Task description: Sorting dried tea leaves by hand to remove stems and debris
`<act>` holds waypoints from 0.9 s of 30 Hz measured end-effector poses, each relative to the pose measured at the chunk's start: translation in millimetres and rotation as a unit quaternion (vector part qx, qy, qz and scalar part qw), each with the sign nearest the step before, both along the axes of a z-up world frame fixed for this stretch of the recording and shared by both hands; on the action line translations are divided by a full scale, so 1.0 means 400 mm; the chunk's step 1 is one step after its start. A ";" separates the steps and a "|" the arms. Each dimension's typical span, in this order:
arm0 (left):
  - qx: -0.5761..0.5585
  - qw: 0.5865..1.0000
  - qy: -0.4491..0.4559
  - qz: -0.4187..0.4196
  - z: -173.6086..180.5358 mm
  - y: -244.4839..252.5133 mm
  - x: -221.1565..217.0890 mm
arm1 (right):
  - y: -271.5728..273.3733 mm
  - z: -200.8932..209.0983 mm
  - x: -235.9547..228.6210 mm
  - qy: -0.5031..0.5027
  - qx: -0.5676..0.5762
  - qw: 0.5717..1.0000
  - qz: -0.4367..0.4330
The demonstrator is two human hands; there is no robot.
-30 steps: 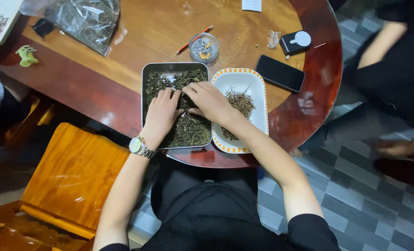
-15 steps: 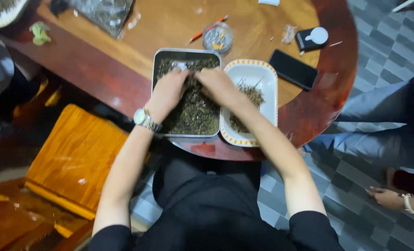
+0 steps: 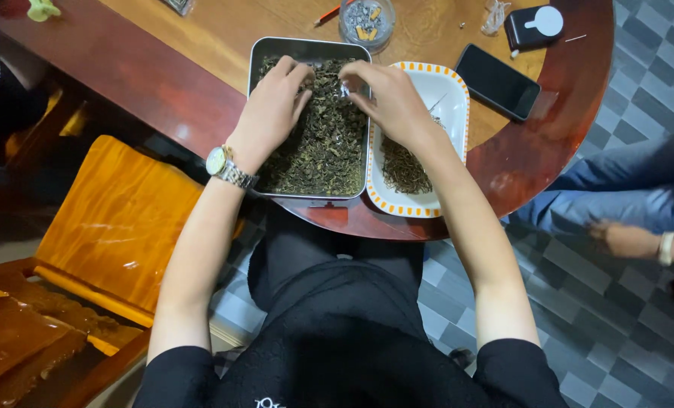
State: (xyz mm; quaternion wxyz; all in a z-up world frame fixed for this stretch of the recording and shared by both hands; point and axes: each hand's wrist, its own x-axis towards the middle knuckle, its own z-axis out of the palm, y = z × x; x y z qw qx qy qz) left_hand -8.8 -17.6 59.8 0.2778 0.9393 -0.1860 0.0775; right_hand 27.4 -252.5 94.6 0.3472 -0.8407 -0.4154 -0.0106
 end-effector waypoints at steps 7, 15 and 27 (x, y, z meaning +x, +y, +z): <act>0.130 0.991 0.005 -0.030 -0.035 -0.032 -0.008 | -0.115 -0.022 -0.087 -0.008 -0.008 0.996 -0.085; 0.216 0.972 -0.095 -0.001 -0.069 -0.024 0.065 | -0.214 -0.053 -0.213 -0.037 0.057 0.979 -0.192; 0.202 0.973 -0.096 -0.047 -0.080 -0.049 0.106 | -0.260 -0.077 -0.279 -0.029 0.063 0.971 -0.231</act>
